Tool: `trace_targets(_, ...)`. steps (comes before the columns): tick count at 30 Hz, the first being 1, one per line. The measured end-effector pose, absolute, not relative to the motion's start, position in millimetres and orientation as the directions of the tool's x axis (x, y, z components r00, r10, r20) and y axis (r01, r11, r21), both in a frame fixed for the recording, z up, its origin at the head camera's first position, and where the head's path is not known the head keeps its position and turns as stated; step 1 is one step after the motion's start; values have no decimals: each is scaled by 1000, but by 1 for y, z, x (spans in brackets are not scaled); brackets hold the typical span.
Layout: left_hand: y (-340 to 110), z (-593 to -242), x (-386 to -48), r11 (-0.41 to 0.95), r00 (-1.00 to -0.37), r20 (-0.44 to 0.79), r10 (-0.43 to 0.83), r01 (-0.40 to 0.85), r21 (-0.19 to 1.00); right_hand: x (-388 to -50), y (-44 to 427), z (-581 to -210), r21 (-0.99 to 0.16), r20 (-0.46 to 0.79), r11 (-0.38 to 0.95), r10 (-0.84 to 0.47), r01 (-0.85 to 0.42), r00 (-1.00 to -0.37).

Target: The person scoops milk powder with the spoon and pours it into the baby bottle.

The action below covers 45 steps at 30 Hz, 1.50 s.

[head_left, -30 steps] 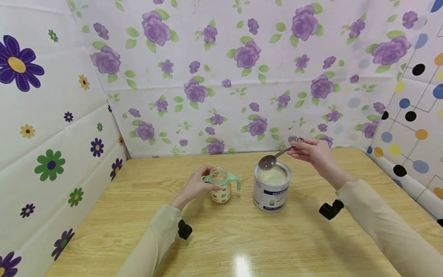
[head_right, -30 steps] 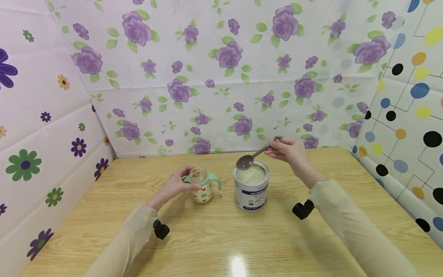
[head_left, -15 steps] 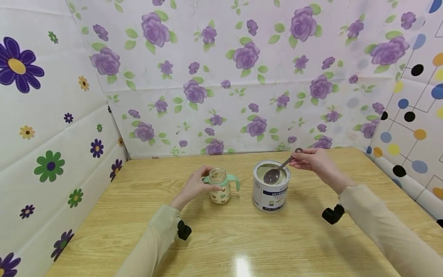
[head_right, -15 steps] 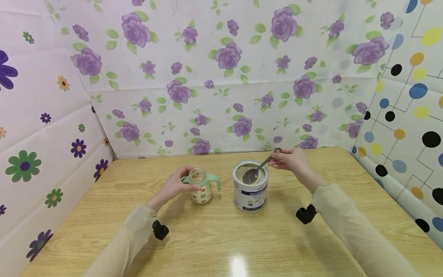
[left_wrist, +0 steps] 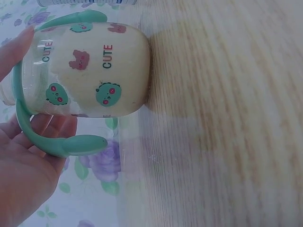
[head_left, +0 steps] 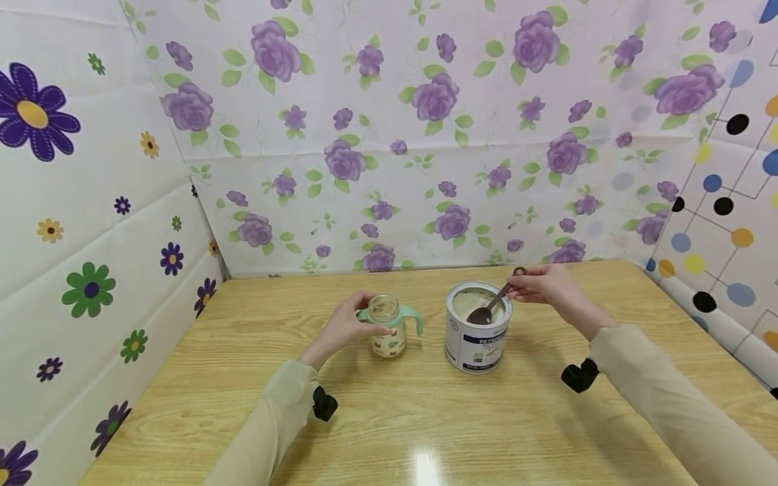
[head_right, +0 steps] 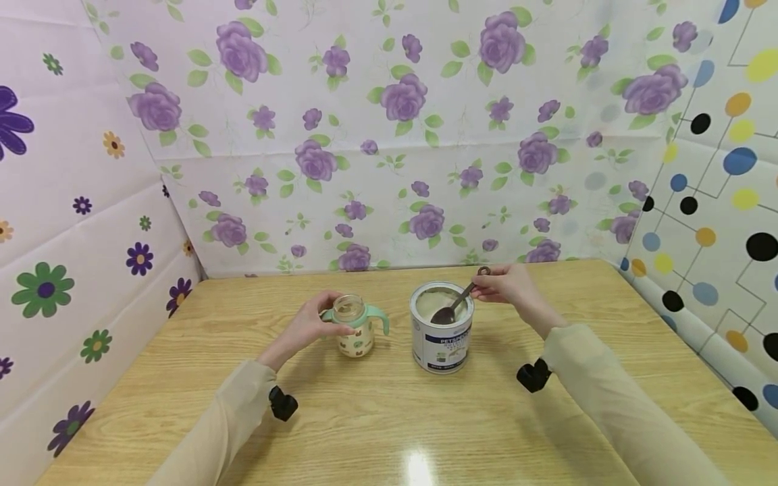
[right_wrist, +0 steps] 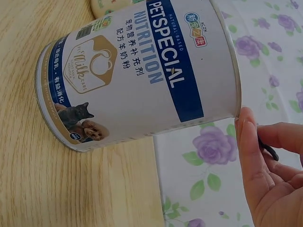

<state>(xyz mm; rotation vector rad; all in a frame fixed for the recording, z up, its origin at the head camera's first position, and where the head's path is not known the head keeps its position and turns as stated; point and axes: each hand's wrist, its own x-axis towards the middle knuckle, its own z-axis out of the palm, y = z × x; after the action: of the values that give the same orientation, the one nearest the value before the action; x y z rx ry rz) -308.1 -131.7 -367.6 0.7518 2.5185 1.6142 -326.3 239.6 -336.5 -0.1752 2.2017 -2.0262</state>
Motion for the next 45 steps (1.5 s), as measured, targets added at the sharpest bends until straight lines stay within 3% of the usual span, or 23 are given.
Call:
trace_targets(19, -132, -364, -309, 382, -886, 167, 432, 348, 856, -325, 240, -343, -975, 19, 213, -214, -66, -977)
trace_targets(34, -136, -394, -334, 402, -894, 204, 399, 370, 838, -324, 242, -343, -980, 11, 193, -220, -54, -976)
trace_targets(45, -136, -396, -336, 401, -888, 224, 401, 390, 829, -323, 245, -339, -985, 17, 166, -201, -51, -979)
